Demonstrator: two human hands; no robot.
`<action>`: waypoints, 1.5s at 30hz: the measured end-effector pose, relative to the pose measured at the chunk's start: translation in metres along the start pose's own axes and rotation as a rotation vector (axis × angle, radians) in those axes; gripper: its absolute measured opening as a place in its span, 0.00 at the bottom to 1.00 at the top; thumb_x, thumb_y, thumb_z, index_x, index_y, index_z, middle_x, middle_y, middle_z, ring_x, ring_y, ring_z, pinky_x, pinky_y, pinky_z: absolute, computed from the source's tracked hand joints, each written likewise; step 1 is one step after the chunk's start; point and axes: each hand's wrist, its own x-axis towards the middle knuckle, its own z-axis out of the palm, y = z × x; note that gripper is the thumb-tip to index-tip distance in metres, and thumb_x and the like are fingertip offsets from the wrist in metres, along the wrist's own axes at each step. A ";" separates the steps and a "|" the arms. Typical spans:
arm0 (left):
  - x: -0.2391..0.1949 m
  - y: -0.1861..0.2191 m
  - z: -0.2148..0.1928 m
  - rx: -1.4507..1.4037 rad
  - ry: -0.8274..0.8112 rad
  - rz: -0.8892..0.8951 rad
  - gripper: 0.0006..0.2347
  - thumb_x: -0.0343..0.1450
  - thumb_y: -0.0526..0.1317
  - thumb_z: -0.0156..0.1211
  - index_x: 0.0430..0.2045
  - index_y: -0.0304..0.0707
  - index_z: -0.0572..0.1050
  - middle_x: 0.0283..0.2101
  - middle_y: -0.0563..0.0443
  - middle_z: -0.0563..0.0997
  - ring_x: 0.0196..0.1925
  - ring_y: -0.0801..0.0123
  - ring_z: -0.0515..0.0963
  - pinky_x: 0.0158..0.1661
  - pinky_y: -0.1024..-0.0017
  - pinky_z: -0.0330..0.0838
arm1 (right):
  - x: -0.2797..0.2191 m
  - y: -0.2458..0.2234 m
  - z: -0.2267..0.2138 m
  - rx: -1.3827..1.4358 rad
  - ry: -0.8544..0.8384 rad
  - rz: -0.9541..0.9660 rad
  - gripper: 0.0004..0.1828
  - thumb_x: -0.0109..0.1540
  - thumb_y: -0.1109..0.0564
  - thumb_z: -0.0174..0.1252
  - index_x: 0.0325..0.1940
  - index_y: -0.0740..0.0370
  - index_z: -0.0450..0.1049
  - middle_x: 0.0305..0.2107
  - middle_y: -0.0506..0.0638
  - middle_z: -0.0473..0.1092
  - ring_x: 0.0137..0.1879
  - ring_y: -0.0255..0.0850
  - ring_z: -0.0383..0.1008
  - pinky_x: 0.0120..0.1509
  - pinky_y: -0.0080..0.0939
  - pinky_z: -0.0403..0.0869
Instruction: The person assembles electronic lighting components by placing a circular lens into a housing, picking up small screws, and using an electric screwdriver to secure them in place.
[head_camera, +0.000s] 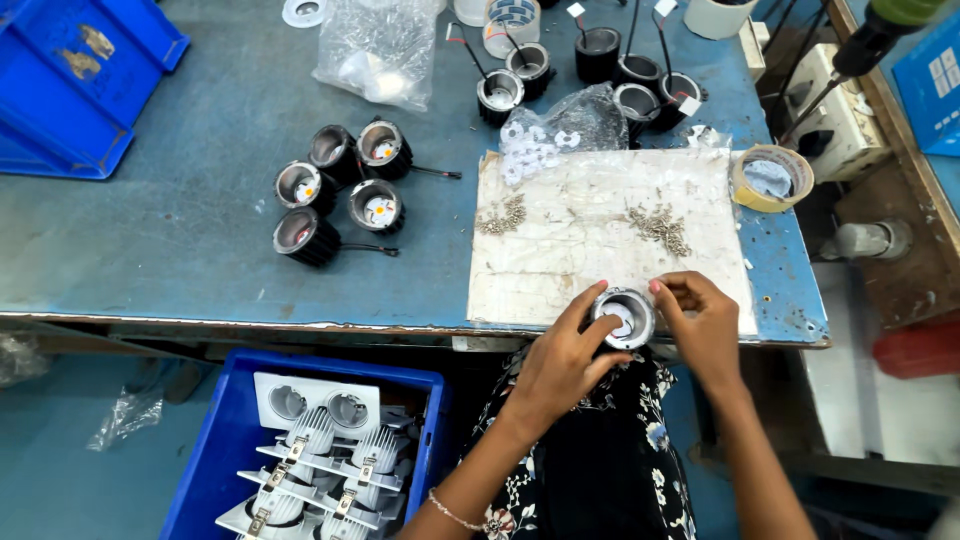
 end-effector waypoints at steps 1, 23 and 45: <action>0.001 0.002 -0.002 0.001 -0.010 0.006 0.20 0.65 0.42 0.73 0.48 0.34 0.75 0.67 0.35 0.68 0.61 0.44 0.78 0.55 0.59 0.76 | 0.000 0.004 0.002 0.009 0.017 0.000 0.09 0.65 0.57 0.64 0.43 0.67 0.79 0.29 0.50 0.78 0.34 0.32 0.77 0.39 0.31 0.74; 0.004 0.012 -0.007 0.112 -0.112 -0.011 0.20 0.67 0.40 0.69 0.51 0.29 0.74 0.68 0.33 0.67 0.61 0.43 0.77 0.55 0.59 0.77 | -0.005 -0.003 0.003 -0.028 0.067 -0.125 0.08 0.64 0.58 0.64 0.42 0.67 0.78 0.32 0.50 0.77 0.33 0.34 0.77 0.38 0.33 0.73; 0.008 -0.032 0.011 0.211 -0.151 0.128 0.22 0.57 0.44 0.77 0.43 0.36 0.81 0.60 0.24 0.69 0.53 0.38 0.79 0.43 0.57 0.80 | -0.008 -0.013 0.000 -0.041 0.095 -0.086 0.07 0.61 0.54 0.62 0.38 0.60 0.76 0.30 0.50 0.75 0.32 0.40 0.78 0.37 0.39 0.75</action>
